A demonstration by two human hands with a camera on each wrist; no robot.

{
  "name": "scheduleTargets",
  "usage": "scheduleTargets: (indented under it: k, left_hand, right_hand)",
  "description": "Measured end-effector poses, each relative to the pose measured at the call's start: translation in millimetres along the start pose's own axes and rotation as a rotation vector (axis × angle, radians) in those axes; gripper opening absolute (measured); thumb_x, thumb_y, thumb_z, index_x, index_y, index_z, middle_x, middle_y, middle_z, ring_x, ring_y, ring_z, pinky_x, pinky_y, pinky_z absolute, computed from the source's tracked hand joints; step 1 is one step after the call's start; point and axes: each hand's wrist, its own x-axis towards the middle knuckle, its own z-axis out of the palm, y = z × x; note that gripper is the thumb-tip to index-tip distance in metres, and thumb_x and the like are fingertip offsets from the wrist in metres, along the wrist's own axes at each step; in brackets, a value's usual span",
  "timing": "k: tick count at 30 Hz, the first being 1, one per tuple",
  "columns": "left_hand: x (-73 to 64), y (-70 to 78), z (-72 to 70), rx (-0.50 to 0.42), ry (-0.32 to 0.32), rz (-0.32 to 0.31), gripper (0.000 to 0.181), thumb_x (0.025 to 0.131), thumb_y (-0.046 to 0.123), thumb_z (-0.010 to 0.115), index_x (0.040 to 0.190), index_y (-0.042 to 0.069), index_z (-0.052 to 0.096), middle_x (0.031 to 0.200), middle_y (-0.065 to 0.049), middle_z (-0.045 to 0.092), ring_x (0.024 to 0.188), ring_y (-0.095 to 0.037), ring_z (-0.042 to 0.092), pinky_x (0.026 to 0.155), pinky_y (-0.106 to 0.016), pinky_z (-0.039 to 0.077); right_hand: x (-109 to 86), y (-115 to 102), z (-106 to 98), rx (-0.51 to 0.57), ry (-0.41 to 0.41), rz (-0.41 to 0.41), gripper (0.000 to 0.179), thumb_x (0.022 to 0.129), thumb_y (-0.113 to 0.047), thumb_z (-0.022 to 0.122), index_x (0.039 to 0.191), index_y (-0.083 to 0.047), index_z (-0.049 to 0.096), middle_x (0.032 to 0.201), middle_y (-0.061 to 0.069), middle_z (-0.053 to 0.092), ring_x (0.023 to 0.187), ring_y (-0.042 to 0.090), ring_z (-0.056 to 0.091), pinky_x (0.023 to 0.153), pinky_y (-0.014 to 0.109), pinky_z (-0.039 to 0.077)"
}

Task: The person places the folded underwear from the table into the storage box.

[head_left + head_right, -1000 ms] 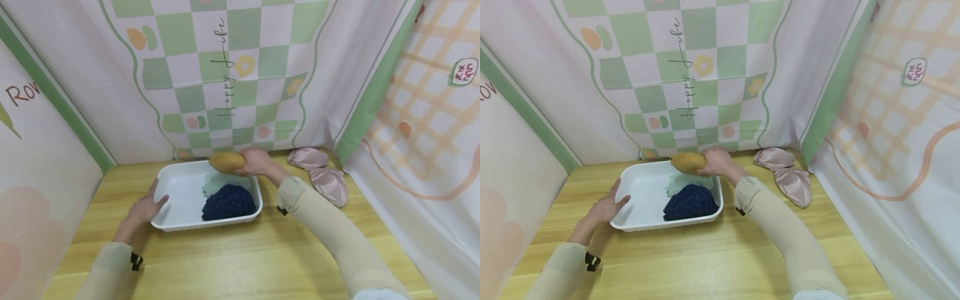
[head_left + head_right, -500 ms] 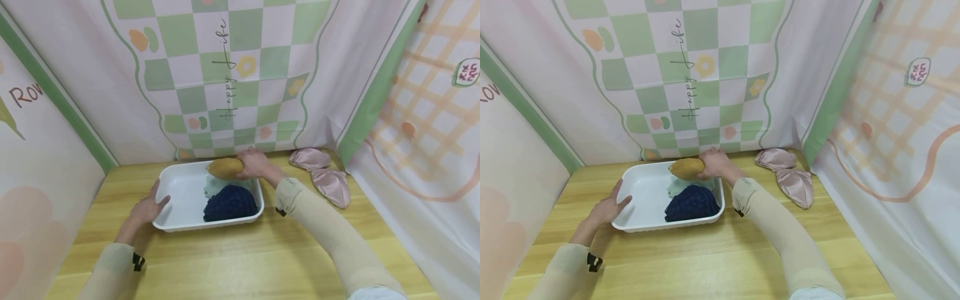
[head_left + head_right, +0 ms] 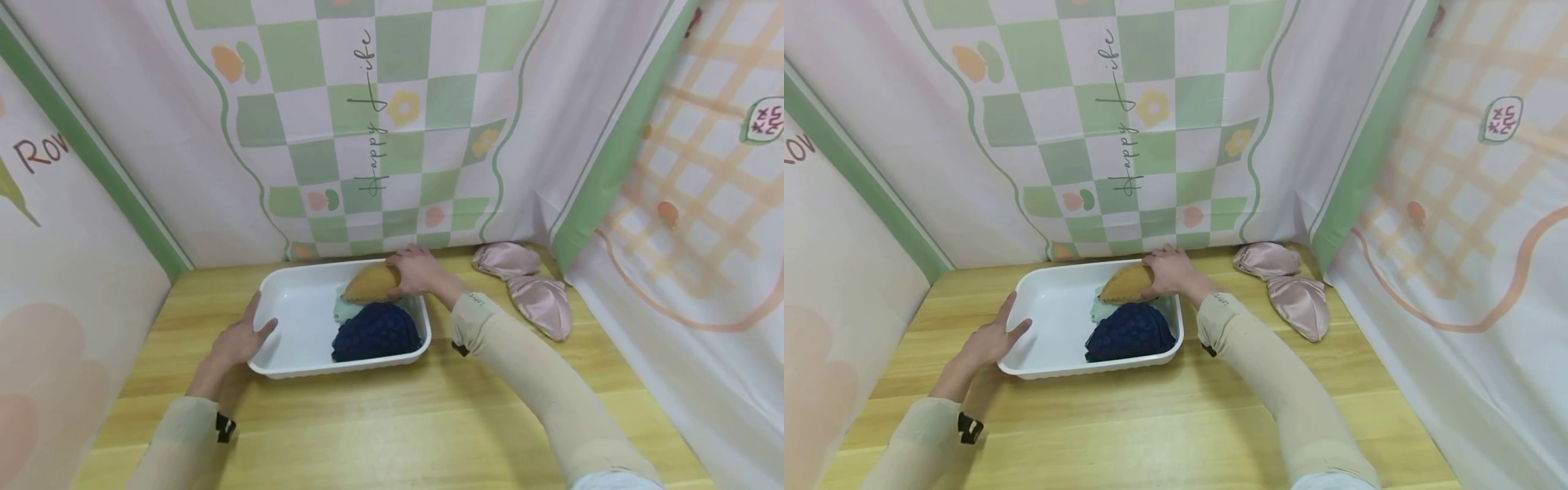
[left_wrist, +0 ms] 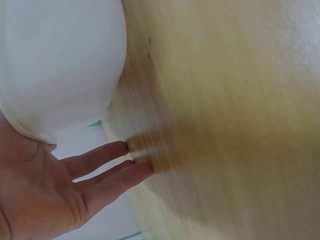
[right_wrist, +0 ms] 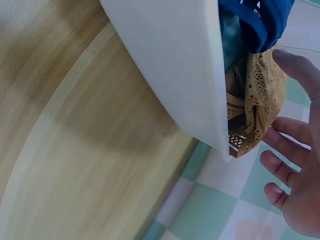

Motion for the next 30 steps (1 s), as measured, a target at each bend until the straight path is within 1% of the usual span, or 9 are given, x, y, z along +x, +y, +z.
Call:
scheduleTargets:
  k: [4, 7, 10, 13, 17, 20, 23, 26, 30]
  left_hand:
    - [-0.8, 0.5, -0.1, -0.002, -0.002, -0.003, 0.088, 0.101, 0.065, 0.029, 0.157, 0.02, -0.022, 0.151, -0.037, 0.034, 0.123, -0.056, 0.053, 0.094, -0.06, 0.049]
    - [-1.4, 0.5, -0.5, -0.002, -0.004, -0.005, 0.089, 0.101, 0.065, 0.029, 0.157, 0.019, -0.023, 0.152, -0.038, 0.034, 0.122, -0.055, 0.054, 0.092, -0.06, 0.049]
    - [-1.9, 0.7, -0.8, 0.001, -0.006, -0.005, 0.089, 0.101, 0.065, 0.028, 0.157, 0.019, -0.023, 0.152, -0.038, 0.033, 0.122, -0.056, 0.054, 0.092, -0.059, 0.05]
    - [-2.5, 1.4, -1.4, 0.005, -0.006, -0.003, 0.089, 0.101, 0.065, 0.028, 0.157, 0.019, -0.023, 0.151, -0.039, 0.034, 0.119, -0.055, 0.056, 0.09, -0.058, 0.05]
    - [-2.7, 1.8, -2.2, 0.013, -0.007, -0.002, 0.09, 0.101, 0.067, 0.027, 0.157, 0.018, -0.023, 0.151, -0.039, 0.034, 0.119, -0.055, 0.056, 0.091, -0.058, 0.05]
    - [-2.6, 1.8, -1.8, 0.015, -0.007, -0.001, 0.09, 0.101, 0.067, 0.028, 0.157, 0.018, -0.023, 0.151, -0.039, 0.034, 0.119, -0.054, 0.056, 0.091, -0.058, 0.05]
    - [-2.6, 1.8, -1.5, 0.014, -0.006, 0.0, 0.089, 0.101, 0.066, 0.028, 0.157, 0.018, -0.022, 0.15, -0.039, 0.035, 0.117, -0.053, 0.058, 0.09, -0.058, 0.051]
    - [-2.5, 1.8, -1.6, 0.013, -0.008, -0.002, 0.089, 0.101, 0.066, 0.028, 0.157, 0.019, -0.023, 0.15, -0.039, 0.035, 0.116, -0.053, 0.058, 0.09, -0.058, 0.051]
    - [-2.6, 2.5, -1.6, 0.014, -0.01, -0.002, 0.089, 0.101, 0.066, 0.027, 0.157, 0.019, -0.023, 0.151, -0.039, 0.034, 0.118, -0.054, 0.056, 0.092, -0.059, 0.05]
  right_hand:
    - [-0.9, 2, 0, 0.032, -0.001, 0.009, 0.082, 0.079, -0.061, 0.073, 0.144, -0.015, 0.054, 0.15, 0.01, 0.053, 0.143, 0.036, 0.04, 0.121, 0.055, 0.027]
    - [-1.4, 4, 1, 0.065, 0.014, 0.013, 0.08, 0.082, -0.059, 0.072, 0.144, -0.014, 0.054, 0.149, 0.009, 0.054, 0.142, 0.036, 0.042, 0.121, 0.054, 0.027]
    - [-1.8, 7, 3, 0.12, 0.038, 0.024, 0.077, 0.084, -0.058, 0.07, 0.143, -0.012, 0.054, 0.144, 0.009, 0.059, 0.137, 0.034, 0.048, 0.118, 0.054, 0.031]
    - [-1.9, 10, 5, 0.184, 0.074, 0.04, 0.073, 0.087, -0.057, 0.068, 0.142, -0.011, 0.055, 0.135, 0.01, 0.065, 0.127, 0.031, 0.057, 0.112, 0.051, 0.04]
    - [-3.3, 15, 7, 0.251, 0.126, 0.053, 0.065, 0.092, -0.054, 0.064, 0.139, -0.009, 0.058, 0.128, 0.011, 0.068, 0.117, 0.029, 0.064, 0.103, 0.045, 0.049]
    - [-6.1, 20, 5, 0.301, 0.161, 0.062, 0.059, 0.095, -0.05, 0.06, 0.136, -0.007, 0.06, 0.128, 0.012, 0.069, 0.117, 0.029, 0.065, 0.101, 0.044, 0.051]
    - [-10.0, 23, 2, 0.353, 0.186, 0.072, 0.056, 0.096, -0.048, 0.059, 0.133, -0.006, 0.062, 0.127, 0.013, 0.069, 0.118, 0.031, 0.065, 0.102, 0.045, 0.05]
    - [-13.1, 25, 0, 0.391, 0.196, 0.089, 0.053, 0.095, -0.046, 0.06, 0.13, -0.006, 0.064, 0.126, 0.013, 0.07, 0.117, 0.031, 0.065, 0.103, 0.045, 0.05]
    - [-15.7, 29, 1, 0.428, 0.213, 0.105, 0.047, 0.096, -0.042, 0.061, 0.126, -0.006, 0.066, 0.122, 0.013, 0.071, 0.114, 0.029, 0.066, 0.1, 0.045, 0.051]
